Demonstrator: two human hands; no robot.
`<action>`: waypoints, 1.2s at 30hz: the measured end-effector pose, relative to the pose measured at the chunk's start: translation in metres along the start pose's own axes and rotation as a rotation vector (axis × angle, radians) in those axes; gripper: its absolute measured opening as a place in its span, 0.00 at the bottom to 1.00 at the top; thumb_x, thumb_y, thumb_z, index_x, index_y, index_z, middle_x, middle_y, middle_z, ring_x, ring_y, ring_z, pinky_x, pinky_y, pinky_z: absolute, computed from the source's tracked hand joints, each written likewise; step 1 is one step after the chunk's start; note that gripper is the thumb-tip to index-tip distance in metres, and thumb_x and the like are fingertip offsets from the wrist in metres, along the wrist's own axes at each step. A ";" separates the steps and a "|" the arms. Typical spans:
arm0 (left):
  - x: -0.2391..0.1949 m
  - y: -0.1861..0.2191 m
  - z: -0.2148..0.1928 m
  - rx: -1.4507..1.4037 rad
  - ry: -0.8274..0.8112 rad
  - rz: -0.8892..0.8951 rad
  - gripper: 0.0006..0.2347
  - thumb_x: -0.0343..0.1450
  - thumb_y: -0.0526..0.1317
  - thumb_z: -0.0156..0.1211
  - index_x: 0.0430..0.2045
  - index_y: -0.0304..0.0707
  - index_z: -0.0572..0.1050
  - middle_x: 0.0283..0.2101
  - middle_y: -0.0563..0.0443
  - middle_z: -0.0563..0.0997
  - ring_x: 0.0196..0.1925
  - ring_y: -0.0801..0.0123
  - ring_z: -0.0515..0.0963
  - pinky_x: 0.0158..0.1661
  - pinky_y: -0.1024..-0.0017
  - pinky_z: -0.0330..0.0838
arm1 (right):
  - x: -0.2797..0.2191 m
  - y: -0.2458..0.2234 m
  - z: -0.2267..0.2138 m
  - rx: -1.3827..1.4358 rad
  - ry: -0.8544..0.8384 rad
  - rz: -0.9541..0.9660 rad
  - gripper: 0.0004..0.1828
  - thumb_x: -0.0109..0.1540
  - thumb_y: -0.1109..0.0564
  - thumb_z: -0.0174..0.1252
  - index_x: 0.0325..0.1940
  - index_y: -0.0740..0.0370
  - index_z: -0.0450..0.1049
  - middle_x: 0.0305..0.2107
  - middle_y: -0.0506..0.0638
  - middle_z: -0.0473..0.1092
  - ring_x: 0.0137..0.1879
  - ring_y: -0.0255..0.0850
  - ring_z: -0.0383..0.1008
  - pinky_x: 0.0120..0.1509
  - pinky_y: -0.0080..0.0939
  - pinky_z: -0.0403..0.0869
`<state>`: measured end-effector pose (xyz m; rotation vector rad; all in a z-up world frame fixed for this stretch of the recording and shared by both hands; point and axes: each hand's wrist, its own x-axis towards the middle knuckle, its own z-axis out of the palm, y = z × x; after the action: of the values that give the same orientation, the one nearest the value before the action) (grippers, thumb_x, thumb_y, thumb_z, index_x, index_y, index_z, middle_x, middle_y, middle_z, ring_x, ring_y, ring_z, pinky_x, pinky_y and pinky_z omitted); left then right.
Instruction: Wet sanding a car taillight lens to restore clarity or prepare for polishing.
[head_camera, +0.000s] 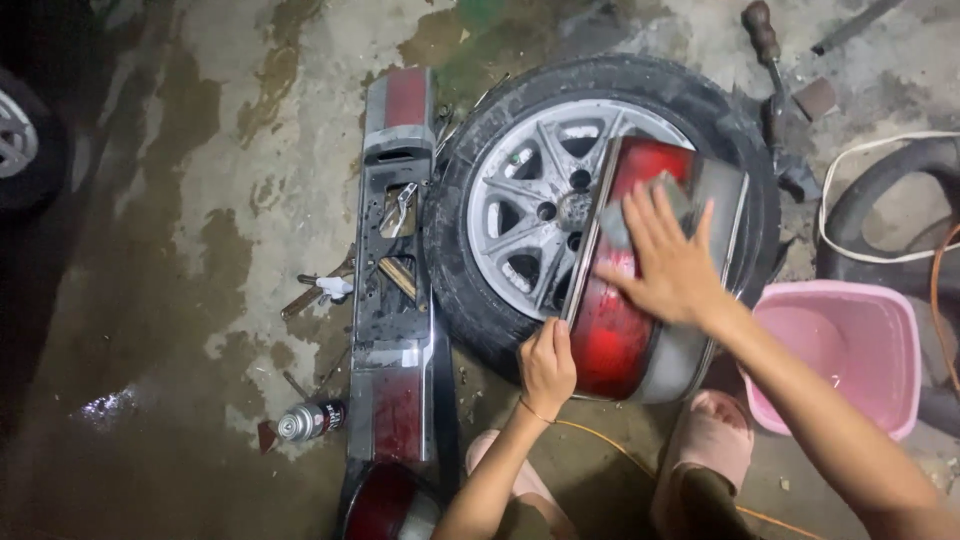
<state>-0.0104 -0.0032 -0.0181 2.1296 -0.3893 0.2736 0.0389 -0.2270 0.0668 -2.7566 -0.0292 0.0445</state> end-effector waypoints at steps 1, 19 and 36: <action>0.000 0.002 0.001 0.003 -0.009 0.002 0.14 0.79 0.40 0.46 0.24 0.40 0.74 0.19 0.40 0.78 0.24 0.44 0.81 0.26 0.63 0.75 | 0.015 0.013 -0.002 0.006 0.001 0.007 0.55 0.64 0.18 0.37 0.81 0.61 0.46 0.78 0.58 0.44 0.83 0.55 0.37 0.75 0.86 0.30; 0.001 0.008 -0.004 0.034 0.031 0.045 0.13 0.78 0.38 0.47 0.23 0.39 0.75 0.19 0.38 0.77 0.24 0.43 0.81 0.25 0.63 0.75 | 0.093 0.029 0.000 -0.025 0.099 0.094 0.54 0.70 0.16 0.26 0.81 0.62 0.53 0.78 0.58 0.49 0.84 0.53 0.39 0.76 0.85 0.26; -0.002 0.004 0.000 0.028 0.047 0.019 0.13 0.78 0.40 0.49 0.23 0.40 0.75 0.19 0.40 0.78 0.24 0.44 0.82 0.25 0.62 0.75 | 0.076 -0.010 0.005 -0.185 0.014 0.098 0.54 0.70 0.18 0.25 0.81 0.65 0.51 0.79 0.59 0.46 0.85 0.54 0.36 0.78 0.79 0.24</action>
<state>-0.0137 -0.0049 -0.0151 2.1435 -0.3804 0.3412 0.1146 -0.2135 0.0644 -2.9413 0.1106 0.0513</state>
